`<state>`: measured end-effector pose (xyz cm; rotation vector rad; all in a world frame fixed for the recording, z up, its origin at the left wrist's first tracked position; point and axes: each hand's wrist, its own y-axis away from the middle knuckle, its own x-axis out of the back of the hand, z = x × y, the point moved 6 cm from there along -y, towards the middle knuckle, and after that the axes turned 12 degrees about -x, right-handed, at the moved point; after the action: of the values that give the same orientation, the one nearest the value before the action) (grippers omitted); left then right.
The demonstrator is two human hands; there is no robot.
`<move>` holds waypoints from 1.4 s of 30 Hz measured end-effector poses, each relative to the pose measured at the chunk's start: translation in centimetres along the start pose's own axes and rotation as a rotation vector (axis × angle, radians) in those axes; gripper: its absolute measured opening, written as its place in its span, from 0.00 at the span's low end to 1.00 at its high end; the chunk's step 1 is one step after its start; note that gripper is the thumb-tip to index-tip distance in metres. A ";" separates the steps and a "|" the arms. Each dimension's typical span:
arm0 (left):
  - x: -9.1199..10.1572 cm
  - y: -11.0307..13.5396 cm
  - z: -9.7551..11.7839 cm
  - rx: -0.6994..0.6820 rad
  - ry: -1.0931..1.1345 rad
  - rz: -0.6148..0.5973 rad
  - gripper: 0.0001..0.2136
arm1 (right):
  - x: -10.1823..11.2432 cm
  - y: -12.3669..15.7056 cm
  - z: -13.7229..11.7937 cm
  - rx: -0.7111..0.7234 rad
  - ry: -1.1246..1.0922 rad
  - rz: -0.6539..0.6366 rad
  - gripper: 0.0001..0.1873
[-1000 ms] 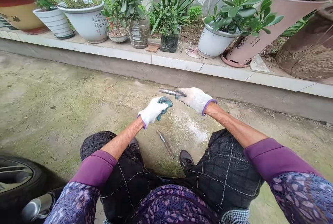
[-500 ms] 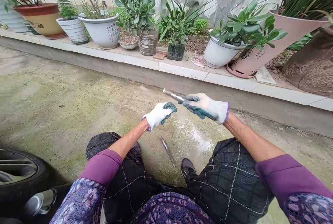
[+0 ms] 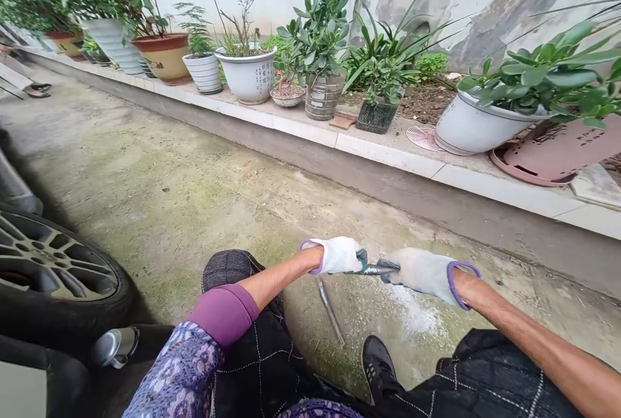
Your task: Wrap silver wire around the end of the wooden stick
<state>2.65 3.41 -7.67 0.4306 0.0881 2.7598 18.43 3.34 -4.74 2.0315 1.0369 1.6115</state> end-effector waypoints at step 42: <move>1.1 0.8 3.9 -0.222 -0.176 -0.381 0.11 | 2.2 1.5 -0.7 0.131 -0.345 -0.305 0.20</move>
<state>2.63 3.02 -3.53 0.5318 -0.1617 2.3158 18.41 3.83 -2.02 2.0187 1.2681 1.0235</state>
